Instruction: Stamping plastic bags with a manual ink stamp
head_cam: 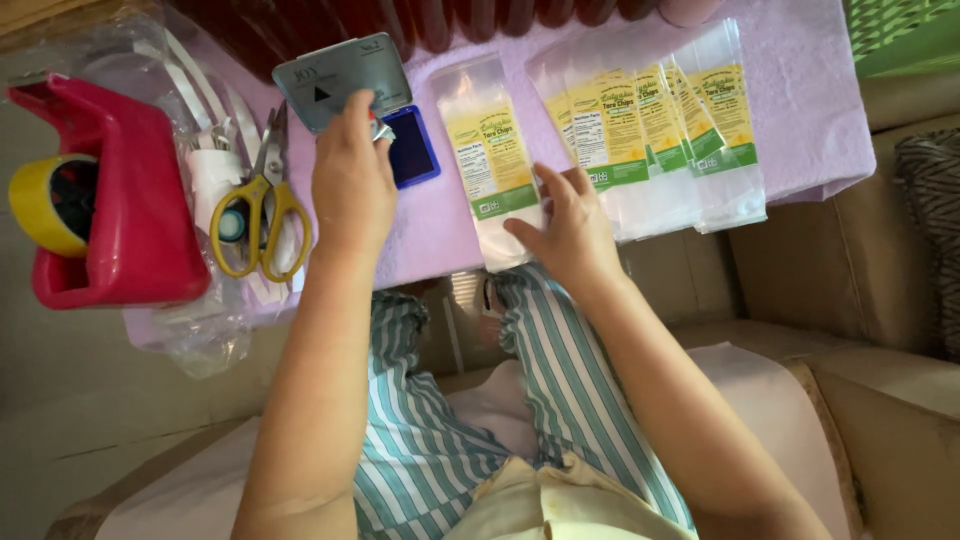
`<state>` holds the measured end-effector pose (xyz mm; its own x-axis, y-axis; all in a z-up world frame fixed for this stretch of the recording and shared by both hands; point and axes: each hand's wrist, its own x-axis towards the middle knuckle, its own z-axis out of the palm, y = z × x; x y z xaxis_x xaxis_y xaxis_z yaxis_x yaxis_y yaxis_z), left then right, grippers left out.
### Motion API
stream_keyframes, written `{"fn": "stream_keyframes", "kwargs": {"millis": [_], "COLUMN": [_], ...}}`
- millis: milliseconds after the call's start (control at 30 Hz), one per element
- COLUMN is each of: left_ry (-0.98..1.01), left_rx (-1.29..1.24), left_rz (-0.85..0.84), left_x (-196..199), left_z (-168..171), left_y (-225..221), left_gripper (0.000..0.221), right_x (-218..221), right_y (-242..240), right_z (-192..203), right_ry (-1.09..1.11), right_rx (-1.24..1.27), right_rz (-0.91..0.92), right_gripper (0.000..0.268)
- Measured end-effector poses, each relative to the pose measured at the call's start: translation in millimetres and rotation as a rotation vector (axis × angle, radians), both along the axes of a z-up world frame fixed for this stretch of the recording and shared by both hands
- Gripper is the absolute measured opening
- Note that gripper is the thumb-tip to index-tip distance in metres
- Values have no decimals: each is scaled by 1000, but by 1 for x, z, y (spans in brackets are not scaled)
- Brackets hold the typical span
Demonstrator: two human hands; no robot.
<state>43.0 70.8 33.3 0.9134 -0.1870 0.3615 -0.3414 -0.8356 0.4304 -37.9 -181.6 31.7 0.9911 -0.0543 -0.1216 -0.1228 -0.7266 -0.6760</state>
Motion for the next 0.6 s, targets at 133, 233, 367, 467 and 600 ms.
{"fn": "stream_keyframes", "kwargs": {"millis": [133, 233, 367, 467, 600], "left_ry": [-38, -107, -226, -117, 2], "left_rx": [-44, 19, 51, -92, -267], "left_rz": [-15, -31, 40, 76, -55], "left_x": [3, -5, 4, 2, -9], "left_z": [-10, -23, -33, -16, 0], "left_y": [4, 1, 8, 4, -19], "left_gripper": [50, 46, 52, 55, 50], "right_x": [7, 0, -2, -1, -3], "right_y": [-9, -16, -24, -39, -81], "right_z": [-13, -20, -39, -29, -19], "right_ry": [4, -22, -72, -102, -272], "right_rx": [-21, -5, 182, 318, 325], "right_rz": [-35, -28, -145, -212, -242], "right_gripper": [79, 65, 42, 35, 39]}}
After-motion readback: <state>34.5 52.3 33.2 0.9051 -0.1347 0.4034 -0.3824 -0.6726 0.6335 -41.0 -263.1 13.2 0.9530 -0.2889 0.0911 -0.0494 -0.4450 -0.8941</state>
